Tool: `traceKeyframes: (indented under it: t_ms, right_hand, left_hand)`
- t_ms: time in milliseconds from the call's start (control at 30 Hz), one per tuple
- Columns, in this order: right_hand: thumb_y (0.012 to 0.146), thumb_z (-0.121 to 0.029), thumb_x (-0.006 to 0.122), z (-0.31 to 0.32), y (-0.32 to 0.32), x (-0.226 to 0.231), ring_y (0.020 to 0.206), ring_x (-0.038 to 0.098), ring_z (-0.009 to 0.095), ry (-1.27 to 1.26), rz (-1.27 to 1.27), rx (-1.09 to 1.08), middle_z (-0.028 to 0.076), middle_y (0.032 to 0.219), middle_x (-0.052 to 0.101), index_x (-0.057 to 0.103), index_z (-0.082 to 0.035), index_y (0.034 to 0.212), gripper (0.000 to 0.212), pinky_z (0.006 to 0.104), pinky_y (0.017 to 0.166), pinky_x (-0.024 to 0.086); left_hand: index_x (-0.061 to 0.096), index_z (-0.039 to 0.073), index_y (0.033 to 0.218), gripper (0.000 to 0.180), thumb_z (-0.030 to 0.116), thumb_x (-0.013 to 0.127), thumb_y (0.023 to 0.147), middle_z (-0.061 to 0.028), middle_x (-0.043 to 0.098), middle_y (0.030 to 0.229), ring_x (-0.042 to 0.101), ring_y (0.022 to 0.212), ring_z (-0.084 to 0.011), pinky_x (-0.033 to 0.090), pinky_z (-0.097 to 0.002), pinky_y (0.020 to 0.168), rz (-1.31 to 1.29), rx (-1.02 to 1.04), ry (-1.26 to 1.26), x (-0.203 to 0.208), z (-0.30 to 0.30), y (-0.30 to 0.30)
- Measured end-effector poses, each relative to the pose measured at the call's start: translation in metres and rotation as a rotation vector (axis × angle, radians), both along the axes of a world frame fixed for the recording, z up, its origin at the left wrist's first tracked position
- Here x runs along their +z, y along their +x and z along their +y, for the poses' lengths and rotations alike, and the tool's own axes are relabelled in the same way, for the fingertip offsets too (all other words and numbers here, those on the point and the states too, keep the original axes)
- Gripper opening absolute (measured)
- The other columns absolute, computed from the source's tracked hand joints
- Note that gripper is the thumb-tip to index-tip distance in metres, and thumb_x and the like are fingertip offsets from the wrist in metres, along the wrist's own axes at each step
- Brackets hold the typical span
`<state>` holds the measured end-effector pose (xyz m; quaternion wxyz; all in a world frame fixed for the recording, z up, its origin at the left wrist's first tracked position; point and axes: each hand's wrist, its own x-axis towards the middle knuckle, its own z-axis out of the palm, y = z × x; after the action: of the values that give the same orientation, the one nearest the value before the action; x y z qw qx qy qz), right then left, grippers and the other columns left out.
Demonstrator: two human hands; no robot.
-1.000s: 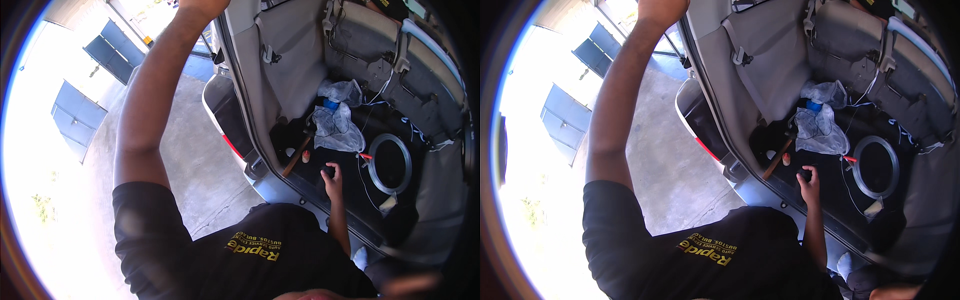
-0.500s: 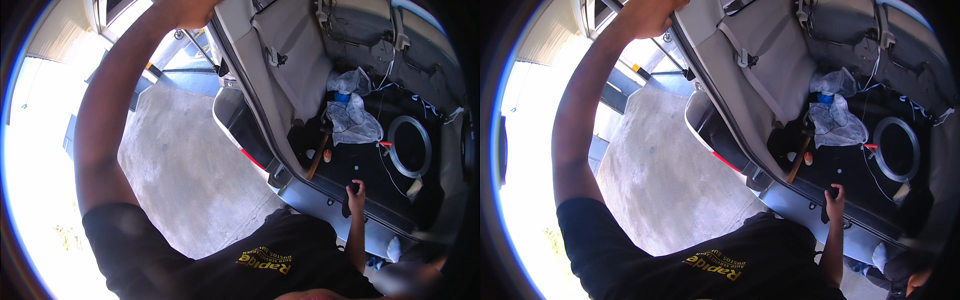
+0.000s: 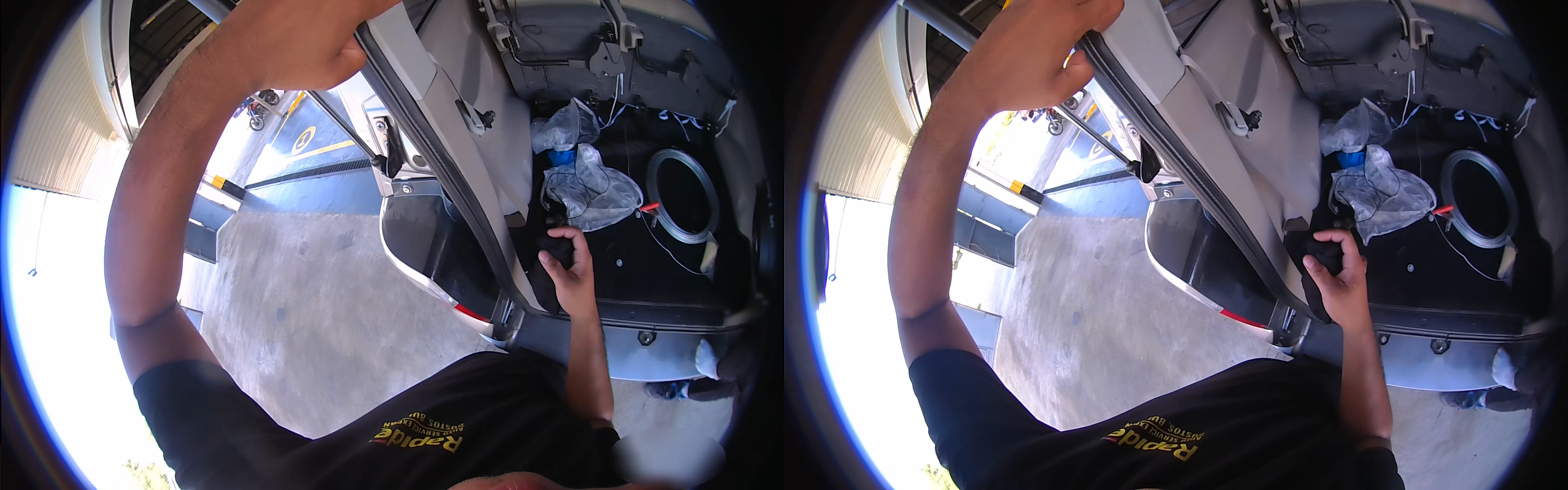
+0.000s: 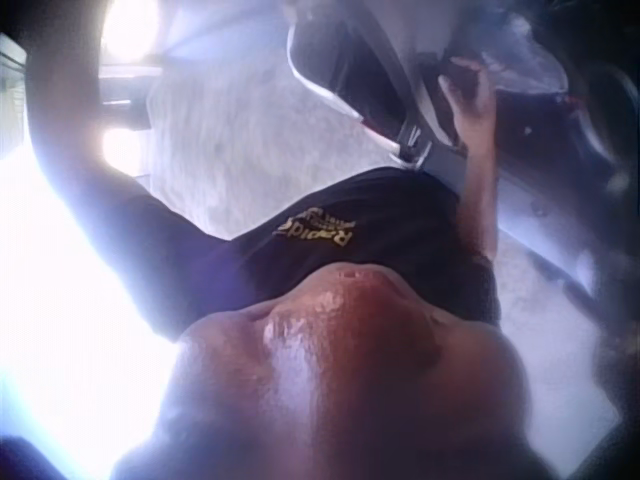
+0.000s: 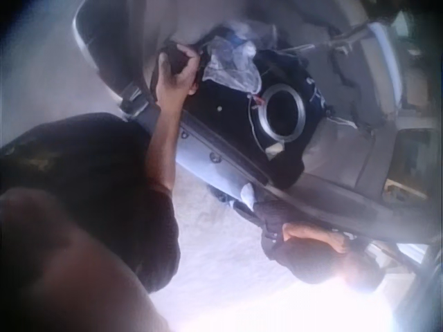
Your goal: The person installs a large beige plastic trim panel into the rear cargo area of a van. They align the panel with mounting points, press it into place, and secure it by hand. The person also handles a smaller trim piece and a black cloth during the process.
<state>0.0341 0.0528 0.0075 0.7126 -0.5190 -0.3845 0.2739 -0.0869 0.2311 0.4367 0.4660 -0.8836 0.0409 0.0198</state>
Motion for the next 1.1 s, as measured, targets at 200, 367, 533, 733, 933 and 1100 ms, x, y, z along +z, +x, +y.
traceKeyframes:
  t_ms: [200,367,533,733,933,1100]
  right_hand:
    - [0.091,-0.001,0.076,0.016,-0.01,0.087,0.098,0.06,0.011,0.276,-0.017,0.009,0.005,0.111,0.061,0.058,-0.005,0.121,0.036,0.0253,0.087,0.048]
    - [0.092,-0.001,0.074,0.039,-0.026,0.13,0.098,0.058,0.011,0.366,-0.004,0.044,0.004,0.112,0.059,0.058,-0.004,0.121,0.033,0.0261,0.088,0.047]
    - [0.088,-0.002,0.073,0.08,-0.044,0.161,0.11,0.063,0.029,0.397,-0.224,-0.121,0.015,0.117,0.062,0.057,-0.004,0.127,0.041,0.0364,0.097,0.048]
    - [0.085,-0.002,0.07,0.095,-0.07,0.166,0.121,0.057,0.035,0.309,-0.579,-0.345,0.018,0.126,0.057,0.056,-0.004,0.137,0.054,0.0428,0.105,0.044]
    - [0.077,0.0,0.072,0.099,-0.09,0.161,0.113,0.052,0.038,0.248,-0.712,-0.417,0.021,0.123,0.05,0.05,0.001,0.146,0.072,0.0456,0.098,0.045]
    - [0.077,-0.001,0.073,0.102,-0.085,0.166,0.112,0.051,0.036,0.224,-0.697,-0.387,0.021,0.12,0.048,0.048,0.008,0.145,0.074,0.044,0.095,0.048]
  left_hand:
    - [0.061,0.003,0.088,0.032,0.025,0.065,0.065,-0.0121,0.055,0.094,0.053,0.098,-0.0289,0.04,-0.0426,0.088,0.068,-0.143,0.073,0.004,0.016,-0.02]
    - [0.062,0.002,0.094,0.04,0.03,0.066,0.066,-0.0132,0.054,0.097,0.052,0.099,-0.029,0.039,-0.0427,0.088,0.04,-0.134,0.048,-0.002,0.017,-0.026]
    - [0.063,0.002,0.096,0.044,0.031,0.068,0.063,-0.0119,0.054,0.095,0.051,0.098,-0.0294,0.037,-0.0428,0.088,0.04,-0.077,0.024,-0.004,0.013,-0.017]
    - [0.065,0.004,0.094,0.041,0.029,0.07,0.062,-0.011,0.053,0.093,0.05,0.097,-0.0289,0.035,-0.0441,0.089,0.104,-0.056,-0.061,-0.003,0.02,-0.016]
    - [0.069,0.004,0.102,0.044,0.03,0.075,0.067,-0.0109,0.058,0.095,0.054,0.102,-0.0301,0.039,-0.0457,0.091,-0.022,-0.096,0.07,-0.018,0.018,-0.022]
    - [0.07,0.005,0.128,0.054,0.03,0.075,0.081,-0.0141,0.064,0.121,0.058,0.123,-0.0291,0.047,-0.0455,0.104,0.035,-0.105,0.196,-0.018,0.015,-0.038]
